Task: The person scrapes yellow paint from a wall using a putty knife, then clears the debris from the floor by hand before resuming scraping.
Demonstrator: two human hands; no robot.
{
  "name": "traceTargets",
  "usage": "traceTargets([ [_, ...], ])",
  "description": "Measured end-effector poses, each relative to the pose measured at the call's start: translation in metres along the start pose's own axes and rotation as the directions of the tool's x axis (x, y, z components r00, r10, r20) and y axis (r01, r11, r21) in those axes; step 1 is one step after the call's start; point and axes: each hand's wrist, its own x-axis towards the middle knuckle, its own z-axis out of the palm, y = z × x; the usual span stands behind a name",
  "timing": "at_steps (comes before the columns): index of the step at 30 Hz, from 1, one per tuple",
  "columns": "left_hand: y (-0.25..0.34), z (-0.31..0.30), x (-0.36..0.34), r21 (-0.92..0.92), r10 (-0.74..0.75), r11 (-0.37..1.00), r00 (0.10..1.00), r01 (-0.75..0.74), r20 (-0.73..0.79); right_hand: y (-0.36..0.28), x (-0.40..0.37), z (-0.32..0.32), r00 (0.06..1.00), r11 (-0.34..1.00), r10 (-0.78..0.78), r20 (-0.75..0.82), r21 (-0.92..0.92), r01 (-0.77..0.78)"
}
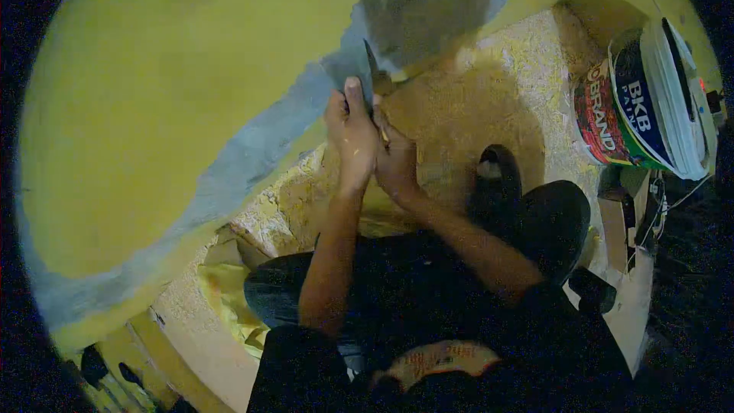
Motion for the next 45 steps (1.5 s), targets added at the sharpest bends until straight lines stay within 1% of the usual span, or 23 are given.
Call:
traceTargets([
  [1,-0.001,0.001,0.001,-0.121,-0.058,0.991,0.998,0.061,0.022,-0.004,-0.001,-0.001,1.0,1.0,-0.003,0.006,0.005,0.003],
  [2,-0.001,0.0,-0.001,-0.119,-0.057,0.991,0.998,0.059,0.023,0.008,-0.001,0.001,1.0,1.0,-0.003,0.005,0.008,0.003],
  [4,0.003,-0.001,-0.005,-0.138,-0.197,0.968,0.974,0.212,0.112,0.032,0.001,0.011,0.996,0.994,0.074,0.04,-0.085,-0.07],
  [7,0.004,0.005,0.002,-0.166,-0.051,0.984,0.997,0.061,0.064,0.034,0.003,0.011,0.997,0.998,-0.06,-0.053,0.007,0.061],
  [14,0.015,0.003,-0.003,-0.151,-0.172,0.971,0.98,0.187,0.102,0.034,0.005,0.011,0.999,0.971,-0.019,0.039,-0.235,0.028],
  [16,0.017,0.004,-0.002,-0.192,-0.192,0.959,0.975,0.211,0.114,0.033,0.009,0.015,0.976,0.98,-0.197,-0.095,-0.029,0.195],
  [17,0.013,0.004,-0.002,-0.184,-0.209,0.956,0.971,0.227,0.115,0.034,0.006,0.012,0.979,0.984,-0.179,-0.094,-0.03,0.177],
  [19,0.011,0.007,0.003,-0.073,0.163,0.984,0.986,-0.161,0.022,0.025,0.006,0.004,0.997,0.985,0.013,0.073,-0.172,0.0],
  [20,0.011,0.007,0.004,-0.081,0.18,0.981,0.983,-0.178,0.023,0.022,0.008,0.005,0.998,0.985,-0.005,0.067,-0.171,0.017],
  [22,0.011,0.003,-0.006,-0.174,-0.234,0.951,0.963,0.255,0.132,0.017,0.0,0.008,0.99,0.99,0.14,-0.004,-0.031,-0.14],
  [23,0.009,0.005,0.001,-0.177,-0.222,0.953,0.965,0.244,0.137,0.018,0.005,0.008,0.992,0.991,0.128,-0.01,-0.028,-0.129],
  [25,0.011,0.003,0.004,-0.038,0.011,0.999,0.998,-0.009,0.055,0.016,0.002,0.007,0.996,0.992,-0.086,-0.033,-0.094,0.082],
  [29,0.023,0.005,-0.003,-0.165,-0.044,0.985,0.995,0.058,0.085,0.036,0.006,0.012,0.993,0.989,-0.114,-0.017,-0.1,0.112],
  [31,0.026,0.005,-0.003,-0.132,-0.23,0.962,0.97,0.239,0.08,0.018,0.004,0.008,0.997,0.995,0.083,0.007,-0.052,-0.082],
  [32,0.029,0.005,0.0,-0.132,-0.23,0.962,0.97,0.24,0.083,0.009,0.007,0.007,0.997,0.995,0.083,0.004,-0.053,-0.083],
  [34,0.057,0.002,0.004,-0.059,-0.042,0.997,0.996,0.047,0.083,-0.005,0.006,0.009,0.992,0.981,-0.095,-0.078,0.16,0.107],
  [35,0.051,0.006,0.007,-0.199,-0.081,0.975,0.993,0.097,0.089,0.0,0.004,0.008,0.994,0.982,-0.081,-0.073,0.164,0.092],
  [37,0.029,0.007,0.003,-0.156,-0.077,0.983,0.992,0.092,0.101,0.01,0.007,0.007,0.999,0.999,-0.031,-0.035,-0.01,0.031],
  [38,0.014,0.007,0.002,-0.124,-0.075,0.988,0.99,0.09,0.117,0.013,0.005,0.008,0.999,0.999,-0.035,-0.031,-0.012,0.035],
  [40,0.007,0.009,-0.001,-0.05,-0.005,0.999,0.992,0.012,0.122,0.021,-0.003,0.003,0.971,0.967,0.231,0.059,-0.128,-0.222],
  [41,0.002,0.01,-0.004,-0.015,-0.052,0.998,0.992,0.054,0.117,0.029,-0.003,0.003,0.97,0.964,0.239,0.055,-0.137,-0.229],
  [43,-0.001,0.006,-0.012,0.029,-0.126,0.992,0.985,0.124,0.117,0.055,-0.003,0.016,0.994,0.987,0.076,-0.081,-0.137,-0.087],
  [45,-0.012,0.001,-0.002,0.007,-0.139,0.99,0.967,0.141,0.214,0.077,0.002,0.031,0.89,0.961,-0.266,-0.37,-0.18,0.212],
])
